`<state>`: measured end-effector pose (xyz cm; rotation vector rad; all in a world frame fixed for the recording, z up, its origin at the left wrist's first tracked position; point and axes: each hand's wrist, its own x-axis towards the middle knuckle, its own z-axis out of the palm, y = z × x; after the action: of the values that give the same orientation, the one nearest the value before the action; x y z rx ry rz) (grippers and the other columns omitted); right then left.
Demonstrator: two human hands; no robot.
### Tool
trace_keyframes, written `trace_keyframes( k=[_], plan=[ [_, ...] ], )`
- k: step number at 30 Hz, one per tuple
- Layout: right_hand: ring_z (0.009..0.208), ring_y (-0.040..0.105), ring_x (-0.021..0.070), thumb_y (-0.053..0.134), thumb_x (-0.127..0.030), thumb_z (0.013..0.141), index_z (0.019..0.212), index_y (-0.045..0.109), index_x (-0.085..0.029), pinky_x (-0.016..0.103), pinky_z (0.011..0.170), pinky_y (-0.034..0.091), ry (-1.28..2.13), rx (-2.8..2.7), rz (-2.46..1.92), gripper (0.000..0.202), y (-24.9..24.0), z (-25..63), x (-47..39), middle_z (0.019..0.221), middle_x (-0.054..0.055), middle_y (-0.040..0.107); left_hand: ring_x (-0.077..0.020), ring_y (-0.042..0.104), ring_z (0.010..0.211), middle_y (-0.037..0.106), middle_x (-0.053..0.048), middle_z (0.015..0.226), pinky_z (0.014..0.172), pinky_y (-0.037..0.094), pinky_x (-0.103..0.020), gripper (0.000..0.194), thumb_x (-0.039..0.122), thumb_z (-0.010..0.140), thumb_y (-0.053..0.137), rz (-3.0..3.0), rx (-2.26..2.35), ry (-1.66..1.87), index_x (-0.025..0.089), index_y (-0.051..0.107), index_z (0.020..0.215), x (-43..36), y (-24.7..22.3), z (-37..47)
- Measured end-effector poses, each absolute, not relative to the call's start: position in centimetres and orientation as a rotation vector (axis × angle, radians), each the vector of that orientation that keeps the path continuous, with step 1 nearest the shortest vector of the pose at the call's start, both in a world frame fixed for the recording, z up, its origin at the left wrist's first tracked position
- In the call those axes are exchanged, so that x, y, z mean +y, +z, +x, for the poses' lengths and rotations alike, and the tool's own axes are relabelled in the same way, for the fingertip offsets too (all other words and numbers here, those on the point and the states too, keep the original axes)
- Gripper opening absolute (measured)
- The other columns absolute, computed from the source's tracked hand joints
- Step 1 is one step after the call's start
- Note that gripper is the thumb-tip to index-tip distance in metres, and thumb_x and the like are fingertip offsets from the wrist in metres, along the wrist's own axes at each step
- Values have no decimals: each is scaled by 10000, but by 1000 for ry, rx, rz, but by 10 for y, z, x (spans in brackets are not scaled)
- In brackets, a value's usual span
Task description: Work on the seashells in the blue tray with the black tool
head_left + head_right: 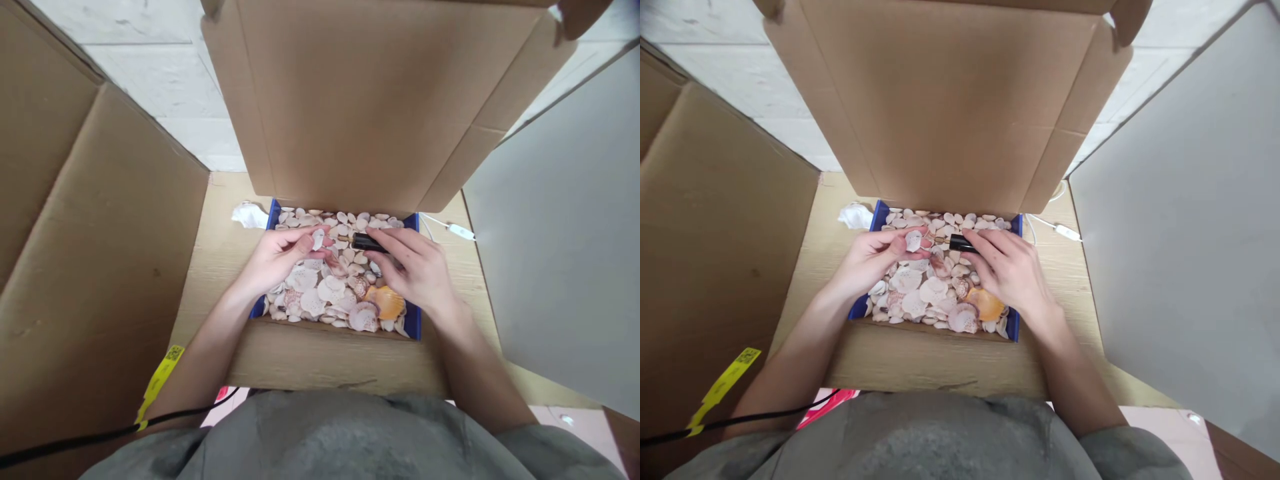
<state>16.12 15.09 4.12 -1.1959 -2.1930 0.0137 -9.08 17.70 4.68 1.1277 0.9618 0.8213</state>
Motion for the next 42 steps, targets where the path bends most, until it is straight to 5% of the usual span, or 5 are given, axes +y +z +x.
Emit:
trace_keyframes(
  k=[12,23,34,42],
  plan=[
    [1055,620,222,547,-155,863,1289,550,-362,440,909,440,-234,-2146,-1202,474,32,168,150,1179,25,684,-237,716,995,752,-67,1076,959,563,-405,358,326,798,744,1203,994,700,191,723,1129,174,54,-88],
    [794,617,173,515,-362,917,1169,645,-191,298,701,471,2,-2264,-1315,330,32,164,152,879,45,697,-254,679,1086,727,-66,1132,1040,495,-411,401,359,775,757,1389,1106,666,194,713,1137,172,52,-90],
    [1013,620,219,579,-233,884,1271,548,-357,422,890,442,-297,-2119,-1220,408,27,165,150,1107,17,705,-243,719,974,751,-72,1076,883,584,-367,375,380,795,738,1296,1067,694,195,731,1121,171,53,-87],
    [953,624,223,565,-353,899,1226,597,-256,387,827,469,-104,-2216,-1259,343,27,166,153,1097,58,704,-240,703,1014,760,-35,1047,971,537,-381,362,372,756,770,1379,1143,698,229,745,1088,172,54,-87]
  ],
)
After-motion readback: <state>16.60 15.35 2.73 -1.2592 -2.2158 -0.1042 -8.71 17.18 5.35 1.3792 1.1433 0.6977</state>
